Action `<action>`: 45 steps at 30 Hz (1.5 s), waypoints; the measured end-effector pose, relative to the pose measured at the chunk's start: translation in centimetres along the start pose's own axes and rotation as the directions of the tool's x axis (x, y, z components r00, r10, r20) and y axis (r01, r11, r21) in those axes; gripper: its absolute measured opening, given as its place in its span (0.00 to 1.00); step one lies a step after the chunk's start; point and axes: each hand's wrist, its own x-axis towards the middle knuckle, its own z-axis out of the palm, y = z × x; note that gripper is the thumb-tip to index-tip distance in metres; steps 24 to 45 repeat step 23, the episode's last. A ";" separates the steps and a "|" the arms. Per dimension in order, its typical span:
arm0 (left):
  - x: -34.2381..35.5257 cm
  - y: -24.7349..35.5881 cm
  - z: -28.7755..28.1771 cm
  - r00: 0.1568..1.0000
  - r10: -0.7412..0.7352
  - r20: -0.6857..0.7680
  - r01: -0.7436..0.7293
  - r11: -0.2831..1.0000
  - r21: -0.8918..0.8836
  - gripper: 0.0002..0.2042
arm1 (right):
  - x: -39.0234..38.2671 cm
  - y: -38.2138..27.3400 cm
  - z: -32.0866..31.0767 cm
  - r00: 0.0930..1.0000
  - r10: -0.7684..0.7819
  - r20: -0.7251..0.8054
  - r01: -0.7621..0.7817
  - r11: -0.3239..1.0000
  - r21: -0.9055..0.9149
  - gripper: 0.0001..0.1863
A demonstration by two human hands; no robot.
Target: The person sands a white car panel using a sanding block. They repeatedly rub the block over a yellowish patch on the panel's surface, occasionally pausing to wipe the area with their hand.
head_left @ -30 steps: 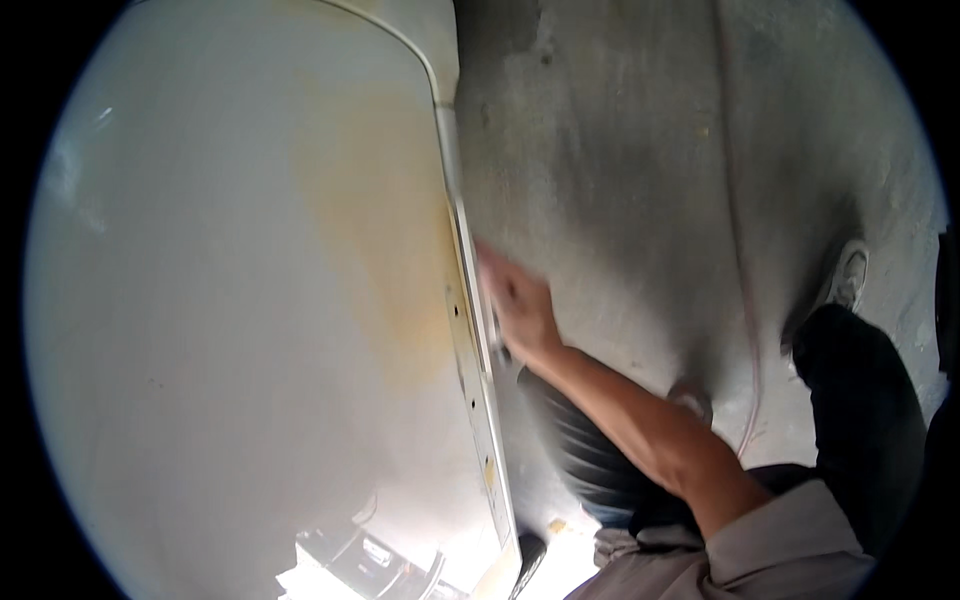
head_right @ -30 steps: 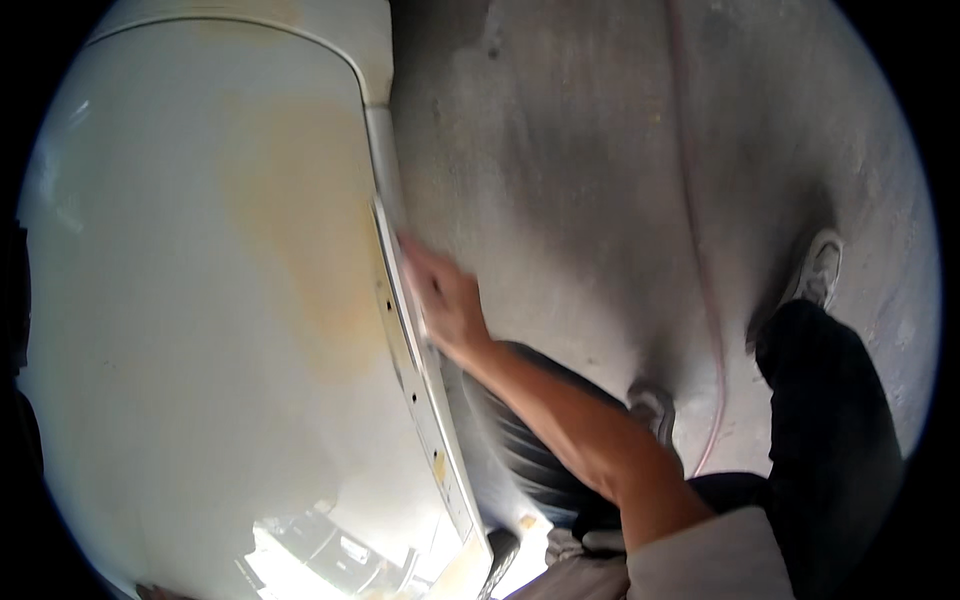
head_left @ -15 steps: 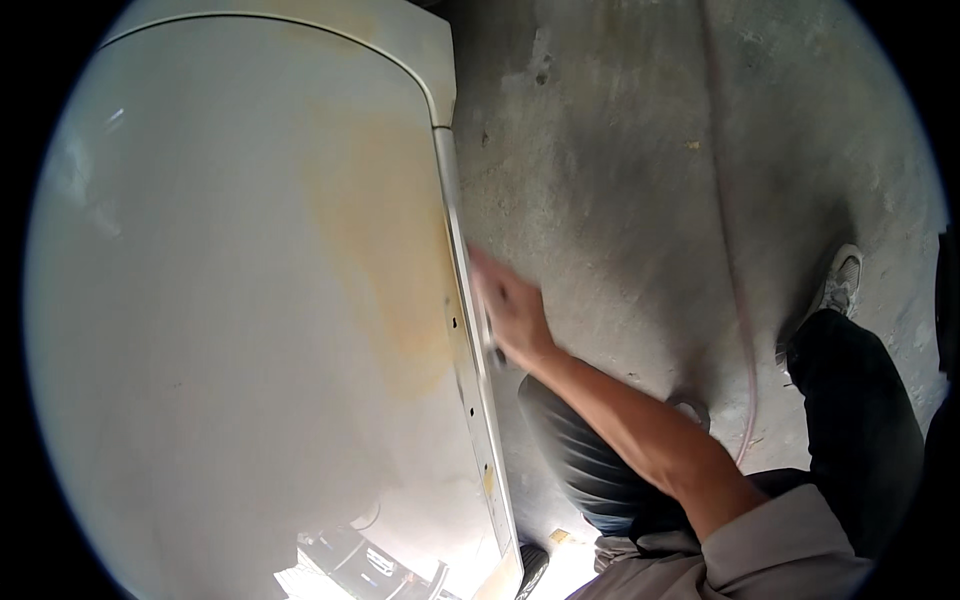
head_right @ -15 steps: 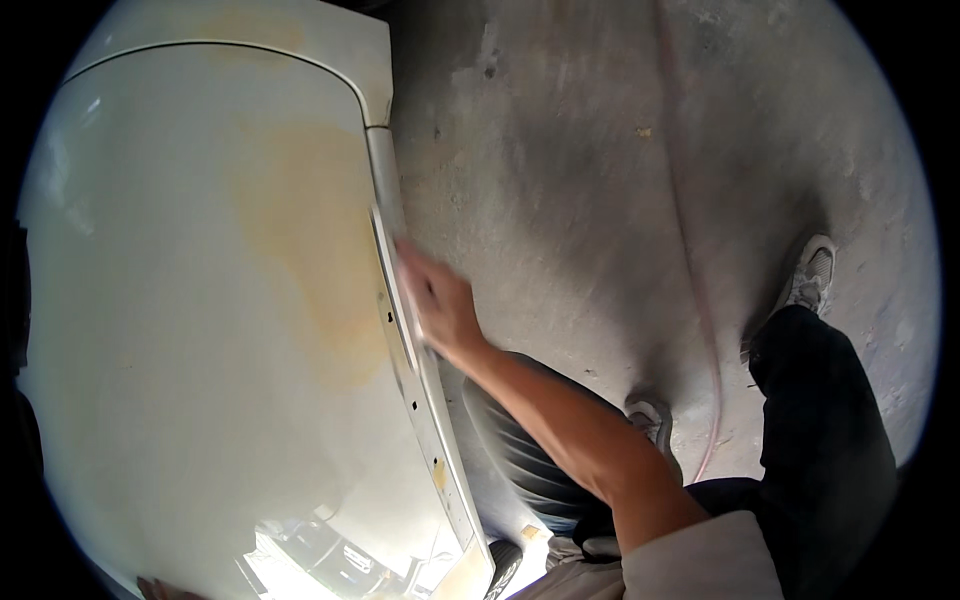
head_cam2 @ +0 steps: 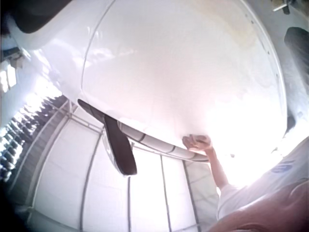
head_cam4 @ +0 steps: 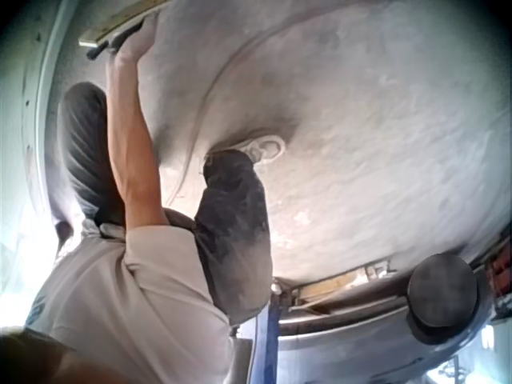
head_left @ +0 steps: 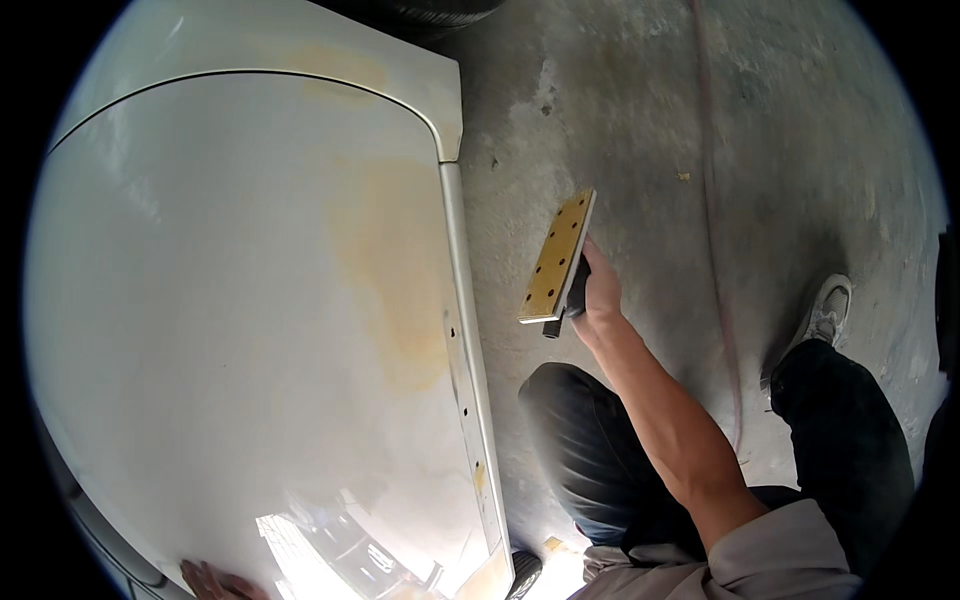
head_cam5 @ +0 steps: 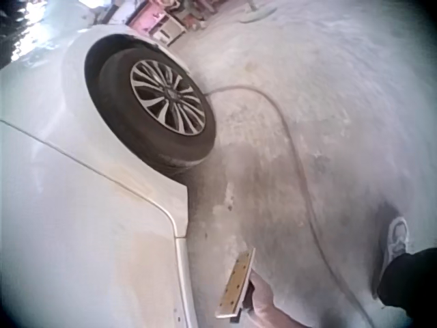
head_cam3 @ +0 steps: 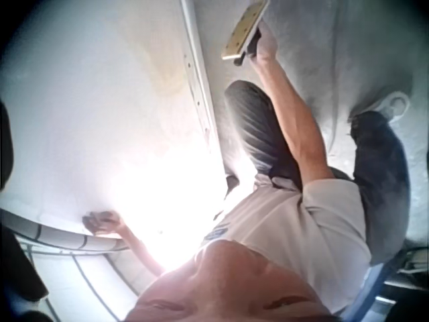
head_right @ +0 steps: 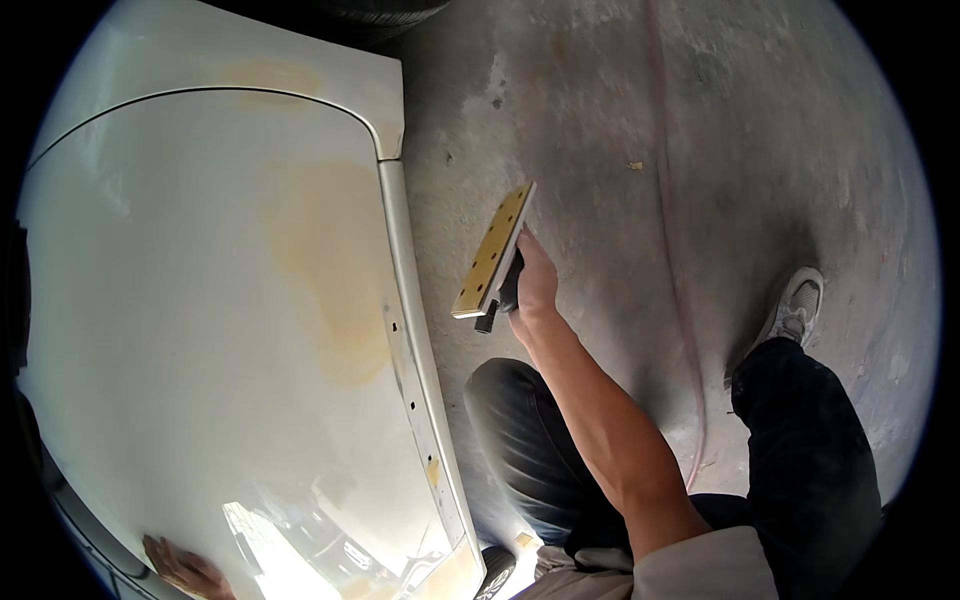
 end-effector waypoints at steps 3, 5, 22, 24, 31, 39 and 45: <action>-0.9 -0.3 0.0 1.000 0.009 0.000 -0.009 1.000 0.000 0.15 | 0.7 0.6 -0.9 0.995 0.068 -0.075 -0.061 0.994 0.095 0.19; -1.6 -0.5 0.3 1.000 0.014 0.001 -0.014 1.000 -0.004 0.16 | 1.6 1.2 -1.7 0.993 0.077 -0.094 -0.067 0.992 0.106 0.19; -3.8 -3.2 -1.5 0.970 -0.054 0.236 0.075 0.994 -0.081 0.29 | -2.8 -8.5 4.3 0.994 -0.013 0.113 -0.013 0.973 0.231 0.25; -5.3 -5.8 -5.2 0.960 -0.029 0.278 0.041 0.998 -0.037 0.33 | -4.4 -8.7 6.7 0.990 0.025 0.141 -0.055 0.975 0.216 0.25; -5.3 -5.8 -5.2 0.960 -0.029 0.278 0.041 0.998 -0.037 0.33 | -4.4 -8.7 6.7 0.990 0.025 0.141 -0.055 0.975 0.216 0.25; -5.3 -5.8 -5.2 0.960 -0.029 0.278 0.041 0.998 -0.037 0.33 | -4.4 -8.7 6.7 0.990 0.025 0.141 -0.055 0.975 0.216 0.25; -5.3 -5.8 -5.2 0.960 -0.029 0.278 0.041 0.998 -0.037 0.33 | -4.4 -8.7 6.7 0.990 0.025 0.141 -0.055 0.975 0.216 0.25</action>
